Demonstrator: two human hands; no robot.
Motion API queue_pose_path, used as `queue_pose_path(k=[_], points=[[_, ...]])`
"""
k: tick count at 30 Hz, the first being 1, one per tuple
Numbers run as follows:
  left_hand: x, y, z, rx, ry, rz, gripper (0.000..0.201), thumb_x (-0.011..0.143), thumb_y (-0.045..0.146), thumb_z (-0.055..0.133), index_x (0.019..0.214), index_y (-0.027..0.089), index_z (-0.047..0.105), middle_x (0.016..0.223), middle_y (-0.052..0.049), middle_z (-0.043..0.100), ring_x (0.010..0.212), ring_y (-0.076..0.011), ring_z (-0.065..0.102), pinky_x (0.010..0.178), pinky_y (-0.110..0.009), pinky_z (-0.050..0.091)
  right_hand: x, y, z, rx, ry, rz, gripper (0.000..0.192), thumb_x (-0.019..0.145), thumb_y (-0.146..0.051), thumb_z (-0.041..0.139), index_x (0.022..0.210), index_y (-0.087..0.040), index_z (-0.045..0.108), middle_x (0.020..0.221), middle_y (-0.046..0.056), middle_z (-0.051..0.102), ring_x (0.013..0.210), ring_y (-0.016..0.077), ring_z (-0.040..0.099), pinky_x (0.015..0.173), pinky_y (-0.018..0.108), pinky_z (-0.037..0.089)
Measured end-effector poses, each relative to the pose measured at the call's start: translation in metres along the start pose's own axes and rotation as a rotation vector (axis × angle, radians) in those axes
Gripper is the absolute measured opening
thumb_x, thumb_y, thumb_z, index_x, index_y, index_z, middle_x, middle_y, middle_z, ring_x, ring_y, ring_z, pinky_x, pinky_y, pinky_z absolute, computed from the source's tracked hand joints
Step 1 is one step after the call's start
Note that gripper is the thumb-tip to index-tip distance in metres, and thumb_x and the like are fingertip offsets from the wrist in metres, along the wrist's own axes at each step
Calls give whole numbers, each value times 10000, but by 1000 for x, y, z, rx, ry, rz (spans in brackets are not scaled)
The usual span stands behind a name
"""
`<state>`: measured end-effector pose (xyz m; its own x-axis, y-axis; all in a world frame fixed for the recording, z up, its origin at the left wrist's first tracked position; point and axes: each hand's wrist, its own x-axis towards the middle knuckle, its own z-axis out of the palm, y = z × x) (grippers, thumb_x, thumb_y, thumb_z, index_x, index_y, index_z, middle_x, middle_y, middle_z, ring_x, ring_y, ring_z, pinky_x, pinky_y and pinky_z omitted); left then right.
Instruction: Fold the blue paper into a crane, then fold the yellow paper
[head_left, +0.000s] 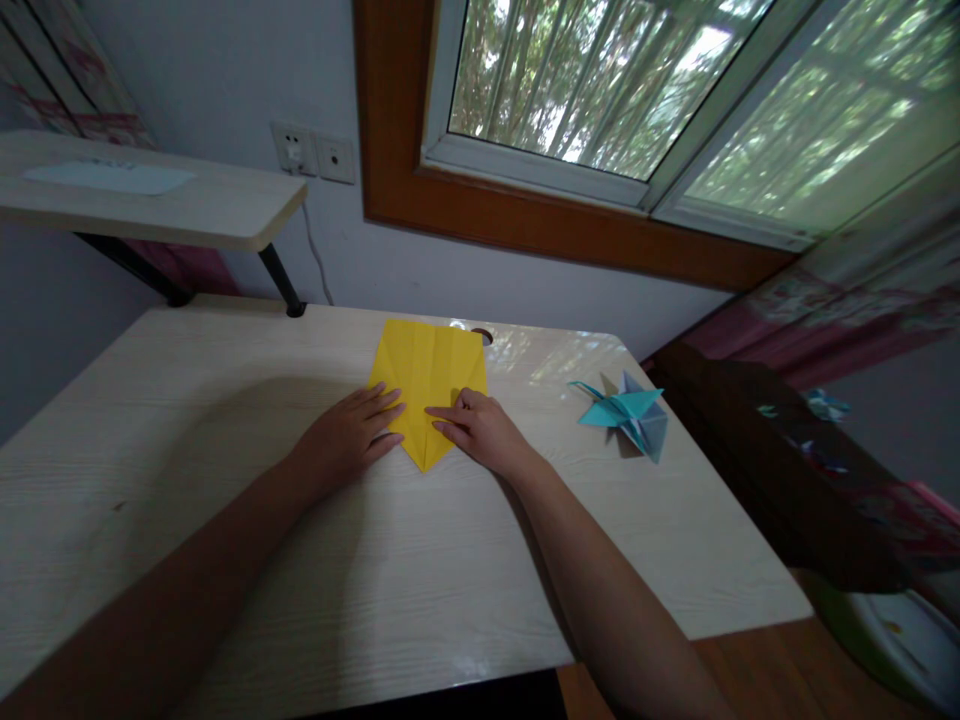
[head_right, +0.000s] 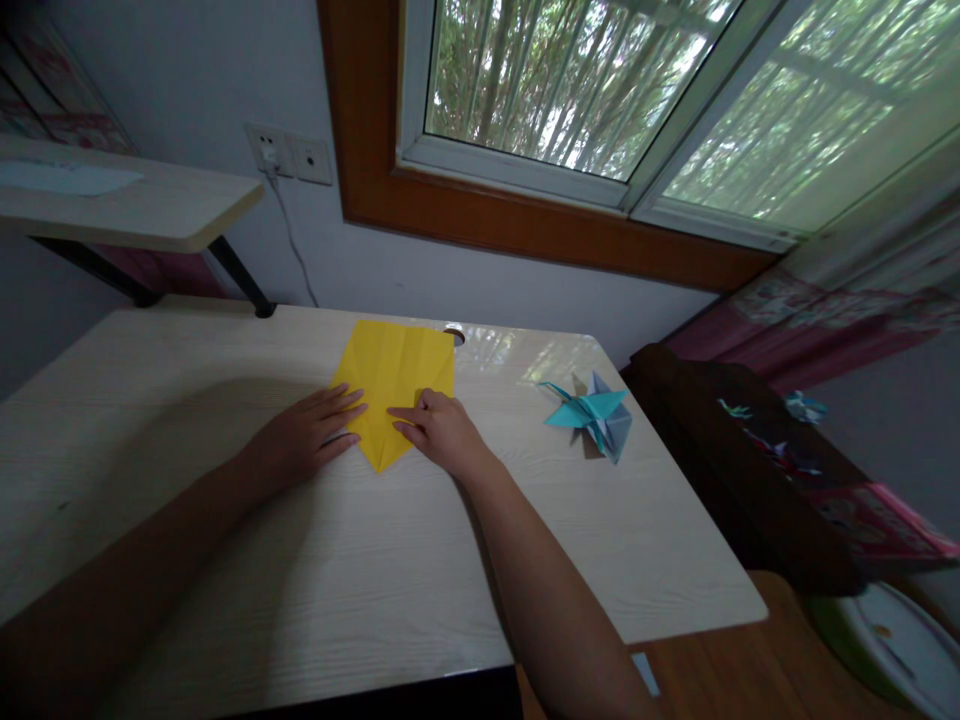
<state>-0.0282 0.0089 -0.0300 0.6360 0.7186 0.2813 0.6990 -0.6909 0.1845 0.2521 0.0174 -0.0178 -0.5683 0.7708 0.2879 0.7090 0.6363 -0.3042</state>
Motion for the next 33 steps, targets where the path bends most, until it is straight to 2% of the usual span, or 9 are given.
queue_pose_path(k=[10, 17, 24, 33], points=[[-1, 2, -1, 31, 13, -58, 552, 991, 498, 529, 1411, 147, 602, 1534, -149, 526, 1451, -312, 454, 1235, -476, 328, 0, -1, -2, -1, -8, 8, 309, 994, -345, 623, 1278, -283, 728, 954, 73, 612, 848, 180, 574, 761, 314, 426], [0, 3, -3, 78, 25, -117, 484, 988, 465, 531, 1383, 200, 623, 1527, -130, 536, 1446, -311, 459, 1226, -502, 333, 1, 0, 0, -4, -7, 3, 309, 991, -348, 628, 1275, -286, 730, 945, 72, 611, 842, 180, 571, 749, 314, 424], [0, 1, -1, 66, 90, -167, 469, 967, 445, 564, 1389, 244, 609, 1506, -108, 556, 1469, -321, 422, 1227, -519, 338, 1, -1, -2, 0, -7, 12, 305, 989, -345, 631, 1271, -289, 734, 957, 77, 611, 842, 177, 570, 759, 311, 428], [0, -1, 0, 69, 109, -191, 492, 975, 385, 547, 1419, 176, 578, 1484, -148, 562, 1463, -342, 418, 1237, -515, 334, 0, 1, 0, 11, -5, 5, 312, 999, -365, 610, 1278, -292, 728, 948, 73, 604, 842, 179, 567, 760, 312, 431]])
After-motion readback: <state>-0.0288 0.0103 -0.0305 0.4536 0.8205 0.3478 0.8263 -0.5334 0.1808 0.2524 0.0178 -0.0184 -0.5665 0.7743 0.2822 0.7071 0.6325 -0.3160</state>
